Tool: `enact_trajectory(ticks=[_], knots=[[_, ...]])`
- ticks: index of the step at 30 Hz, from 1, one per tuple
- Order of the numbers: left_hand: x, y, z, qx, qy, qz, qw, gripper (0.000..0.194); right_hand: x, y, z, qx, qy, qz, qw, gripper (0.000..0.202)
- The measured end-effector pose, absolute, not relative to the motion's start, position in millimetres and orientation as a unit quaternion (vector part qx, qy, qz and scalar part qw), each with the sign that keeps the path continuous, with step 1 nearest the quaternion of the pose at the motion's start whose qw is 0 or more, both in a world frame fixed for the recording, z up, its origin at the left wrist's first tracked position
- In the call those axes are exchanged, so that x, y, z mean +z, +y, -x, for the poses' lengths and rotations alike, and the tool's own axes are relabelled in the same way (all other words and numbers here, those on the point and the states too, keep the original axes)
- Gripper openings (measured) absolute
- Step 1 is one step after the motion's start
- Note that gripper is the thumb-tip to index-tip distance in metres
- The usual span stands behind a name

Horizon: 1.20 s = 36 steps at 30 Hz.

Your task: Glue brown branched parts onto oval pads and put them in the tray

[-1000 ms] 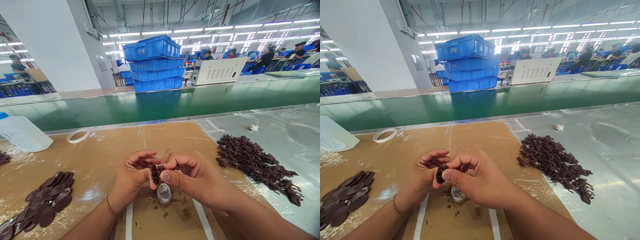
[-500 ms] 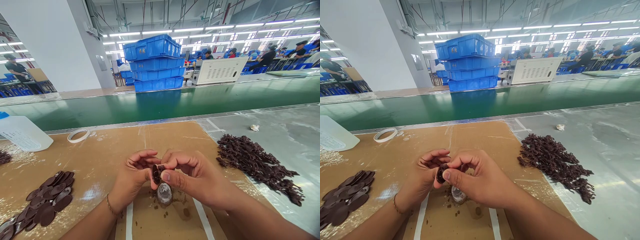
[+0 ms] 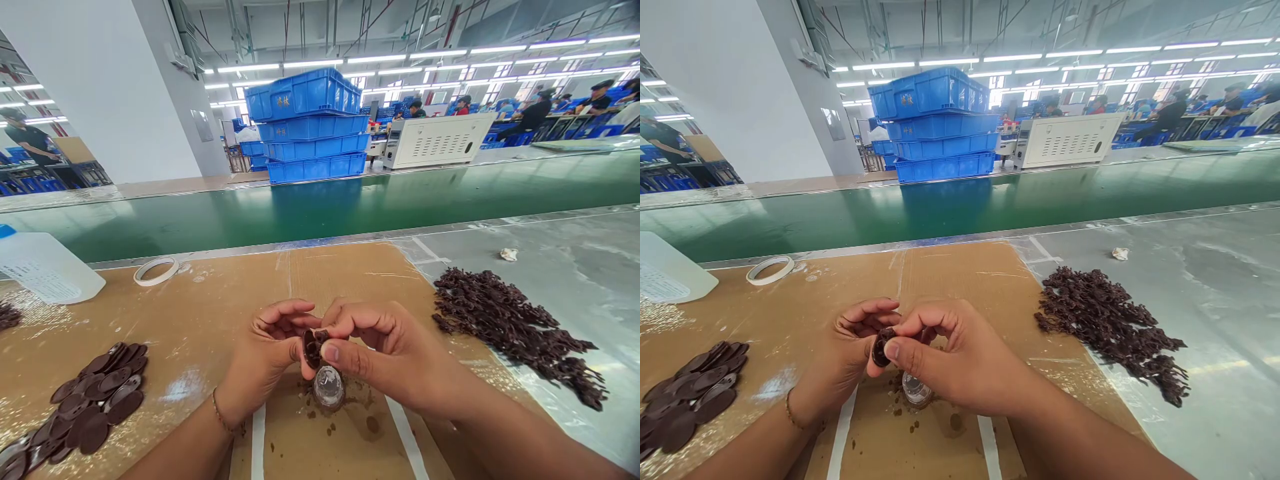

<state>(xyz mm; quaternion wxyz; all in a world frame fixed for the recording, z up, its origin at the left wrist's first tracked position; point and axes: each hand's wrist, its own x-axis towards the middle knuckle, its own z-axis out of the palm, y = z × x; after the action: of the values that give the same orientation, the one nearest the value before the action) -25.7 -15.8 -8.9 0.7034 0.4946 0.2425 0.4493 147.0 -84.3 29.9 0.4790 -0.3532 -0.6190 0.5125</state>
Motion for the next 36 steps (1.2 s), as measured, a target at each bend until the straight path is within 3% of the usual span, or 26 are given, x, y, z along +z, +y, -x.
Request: enact_trajectory(ticks=[36], knots=[[-7.9,-17.2,24.6,0.453,0.267,-0.498,0.69,0.035,31.5,-83.8,-148.2,0.541,-0.596,0.351,0.479,0.024]])
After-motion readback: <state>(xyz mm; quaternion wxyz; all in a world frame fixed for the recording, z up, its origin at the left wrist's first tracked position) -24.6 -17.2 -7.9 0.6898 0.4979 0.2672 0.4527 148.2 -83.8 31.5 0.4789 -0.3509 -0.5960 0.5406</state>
